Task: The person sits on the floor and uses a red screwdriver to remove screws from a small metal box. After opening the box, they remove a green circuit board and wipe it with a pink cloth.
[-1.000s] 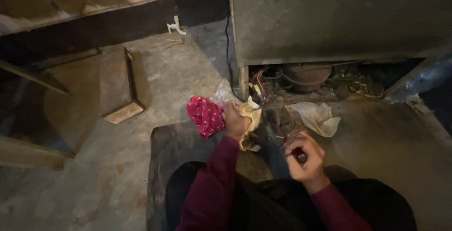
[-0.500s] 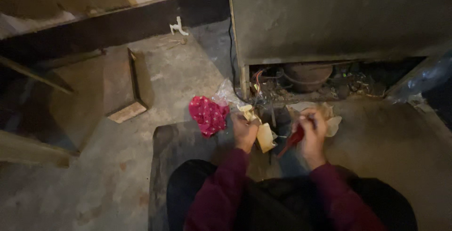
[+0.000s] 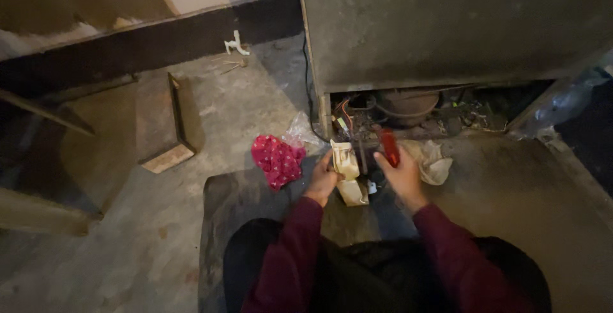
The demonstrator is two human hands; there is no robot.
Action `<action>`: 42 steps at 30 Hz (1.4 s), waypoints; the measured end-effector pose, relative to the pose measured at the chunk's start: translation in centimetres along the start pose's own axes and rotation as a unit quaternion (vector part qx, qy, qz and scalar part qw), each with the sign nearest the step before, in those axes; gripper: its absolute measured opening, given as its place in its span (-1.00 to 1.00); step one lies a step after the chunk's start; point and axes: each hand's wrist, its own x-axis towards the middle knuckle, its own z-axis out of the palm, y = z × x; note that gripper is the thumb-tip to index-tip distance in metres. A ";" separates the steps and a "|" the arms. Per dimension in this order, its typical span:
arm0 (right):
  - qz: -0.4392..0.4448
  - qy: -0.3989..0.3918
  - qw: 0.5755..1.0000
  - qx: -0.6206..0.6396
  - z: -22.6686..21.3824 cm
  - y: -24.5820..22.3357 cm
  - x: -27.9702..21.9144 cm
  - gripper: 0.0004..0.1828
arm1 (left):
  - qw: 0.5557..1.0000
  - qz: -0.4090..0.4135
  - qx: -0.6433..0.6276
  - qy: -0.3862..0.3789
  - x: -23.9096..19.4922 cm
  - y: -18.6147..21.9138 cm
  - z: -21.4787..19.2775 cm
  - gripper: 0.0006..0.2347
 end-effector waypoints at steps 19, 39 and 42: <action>-0.030 -0.309 0.915 -0.258 3.4 -7.2 3.7 -0.44 | 0.997 -0.038 -0.043 0.044 1.6 -2.3 -0.3 -0.46; 0.001 -0.216 0.941 -0.261 4.2 -3.8 0.3 -0.30 | 0.960 -0.019 0.066 0.273 2.7 -2.2 -0.2 -0.80; -0.098 -0.161 0.971 -0.147 3.1 -3.0 0.4 -0.35 | 0.942 -0.026 0.138 0.306 2.6 -2.3 -0.9 -0.80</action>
